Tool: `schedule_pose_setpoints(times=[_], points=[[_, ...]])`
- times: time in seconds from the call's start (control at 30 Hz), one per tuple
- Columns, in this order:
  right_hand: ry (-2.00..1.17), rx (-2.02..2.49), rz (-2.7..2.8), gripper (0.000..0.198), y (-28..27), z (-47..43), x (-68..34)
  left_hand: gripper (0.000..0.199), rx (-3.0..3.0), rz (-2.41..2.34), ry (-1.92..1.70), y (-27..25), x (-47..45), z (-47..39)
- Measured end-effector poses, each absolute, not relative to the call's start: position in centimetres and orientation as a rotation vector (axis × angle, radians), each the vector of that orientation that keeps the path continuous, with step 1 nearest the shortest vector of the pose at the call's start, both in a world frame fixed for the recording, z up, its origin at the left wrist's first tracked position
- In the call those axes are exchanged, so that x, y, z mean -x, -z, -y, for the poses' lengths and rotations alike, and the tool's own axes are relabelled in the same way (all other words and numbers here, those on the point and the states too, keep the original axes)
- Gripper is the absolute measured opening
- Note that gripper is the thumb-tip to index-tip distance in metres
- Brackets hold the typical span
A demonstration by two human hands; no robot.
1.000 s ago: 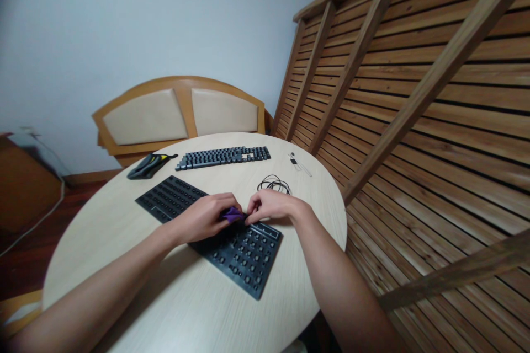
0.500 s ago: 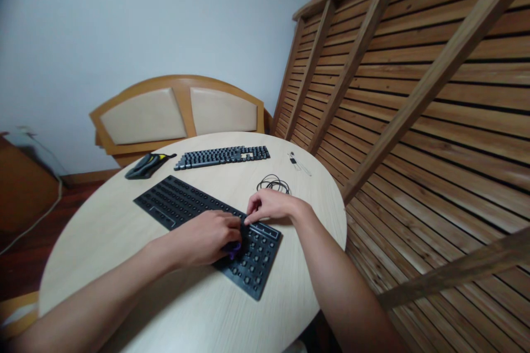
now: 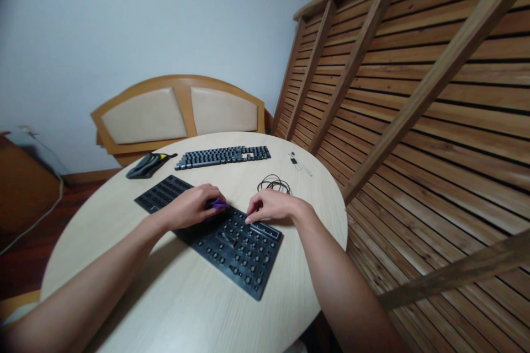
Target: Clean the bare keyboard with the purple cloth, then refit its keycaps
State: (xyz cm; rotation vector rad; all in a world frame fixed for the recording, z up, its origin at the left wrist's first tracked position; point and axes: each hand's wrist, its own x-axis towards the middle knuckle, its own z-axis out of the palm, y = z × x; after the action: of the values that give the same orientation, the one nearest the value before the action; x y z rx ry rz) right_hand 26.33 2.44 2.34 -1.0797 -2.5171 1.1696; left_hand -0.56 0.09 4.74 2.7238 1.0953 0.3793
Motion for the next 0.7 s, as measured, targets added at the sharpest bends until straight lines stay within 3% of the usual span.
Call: schedule_pose_setpoints(times=[0.1, 0.33, 0.7], points=[[-1.127, 1.054, 2.558, 0.029, -2.5, -2.3, -26.4, 0.02, -2.723, -1.026, -0.506, -3.7, 1.4, -1.2], [-1.115, 1.066, 2.57, 0.024, -2.8, -2.1, -26.5, 0.022, -2.475, -1.045, -0.34, -2.9, 2.3, -1.7], [-0.707, 1.325, 2.478, 0.025, -1.9, -3.6, -28.3, 0.028, -2.449, -0.989, -0.264, -4.6, 0.4, 0.7]])
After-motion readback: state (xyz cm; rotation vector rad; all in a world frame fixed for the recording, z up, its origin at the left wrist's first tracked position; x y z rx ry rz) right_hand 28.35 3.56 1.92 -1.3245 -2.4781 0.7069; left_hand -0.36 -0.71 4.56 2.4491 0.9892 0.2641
